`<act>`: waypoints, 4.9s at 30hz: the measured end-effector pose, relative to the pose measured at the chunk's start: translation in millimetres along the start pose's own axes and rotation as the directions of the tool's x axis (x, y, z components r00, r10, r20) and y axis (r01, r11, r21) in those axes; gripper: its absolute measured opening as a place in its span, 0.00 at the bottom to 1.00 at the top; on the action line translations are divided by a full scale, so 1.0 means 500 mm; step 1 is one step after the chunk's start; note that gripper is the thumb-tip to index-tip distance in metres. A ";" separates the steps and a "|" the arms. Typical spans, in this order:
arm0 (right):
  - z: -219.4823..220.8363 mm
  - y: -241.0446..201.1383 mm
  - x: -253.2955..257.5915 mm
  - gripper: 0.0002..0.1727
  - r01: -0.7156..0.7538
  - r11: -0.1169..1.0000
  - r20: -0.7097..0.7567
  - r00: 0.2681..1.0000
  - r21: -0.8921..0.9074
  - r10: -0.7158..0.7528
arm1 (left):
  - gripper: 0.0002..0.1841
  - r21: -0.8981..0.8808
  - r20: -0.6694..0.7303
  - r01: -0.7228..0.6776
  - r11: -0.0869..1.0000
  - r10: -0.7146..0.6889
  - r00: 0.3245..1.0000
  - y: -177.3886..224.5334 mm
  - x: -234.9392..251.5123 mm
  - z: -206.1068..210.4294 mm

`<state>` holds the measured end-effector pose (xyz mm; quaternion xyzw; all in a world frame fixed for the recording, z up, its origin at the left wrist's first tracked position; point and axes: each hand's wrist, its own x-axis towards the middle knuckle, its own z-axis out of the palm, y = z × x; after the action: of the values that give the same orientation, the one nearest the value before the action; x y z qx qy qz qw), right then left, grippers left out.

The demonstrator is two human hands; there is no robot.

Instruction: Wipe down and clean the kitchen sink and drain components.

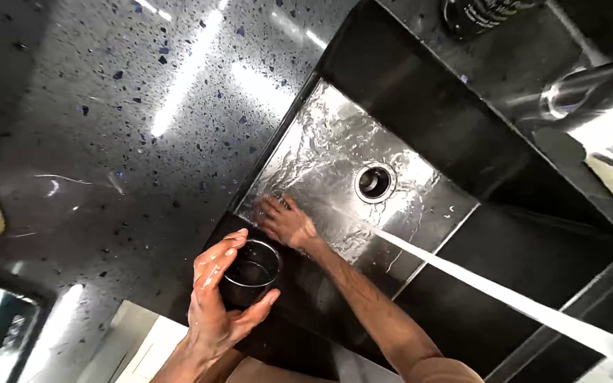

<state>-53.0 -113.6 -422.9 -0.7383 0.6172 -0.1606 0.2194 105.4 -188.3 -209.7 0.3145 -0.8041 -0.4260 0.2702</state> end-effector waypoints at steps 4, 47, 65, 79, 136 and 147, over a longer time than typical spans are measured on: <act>-0.035 0.040 0.124 0.34 -0.451 0.888 -0.235 0.876 -0.088 0.421 | 0.45 -0.001 -0.004 -0.014 1.000 0.014 1.000 -0.002 0.000 0.001; -0.085 0.066 -0.039 0.48 -0.797 0.604 -0.420 0.545 0.012 0.726 | 0.40 -0.031 -0.054 0.027 0.999 -0.028 0.998 0.010 0.001 -0.003; -0.049 0.019 -0.083 0.29 -0.069 0.998 -0.007 0.998 0.002 0.069 | 0.46 0.176 -0.030 -0.067 0.982 0.074 0.997 -0.016 -0.037 -0.037; -0.101 0.086 -0.037 0.30 -0.149 0.989 -0.113 0.982 0.023 0.151 | 0.43 0.195 -0.032 -0.211 0.958 0.221 0.975 -0.011 -0.031 -0.031; -0.339 0.276 -0.269 0.57 -0.771 0.395 0.081 0.412 -0.499 0.907 | 0.45 0.197 0.043 0.061 0.978 -0.071 0.997 -0.064 -0.091 -0.041; -0.211 0.230 -0.465 0.47 -0.991 0.120 -0.410 0.133 -0.057 0.902 | 0.44 0.191 0.094 0.076 0.979 -0.096 0.991 -0.046 -0.068 -0.048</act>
<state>-246.6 84.9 -385.4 -0.1585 0.9853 0.0198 0.0609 150.7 -185.8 -223.2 0.3508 -0.8391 -0.3753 0.1791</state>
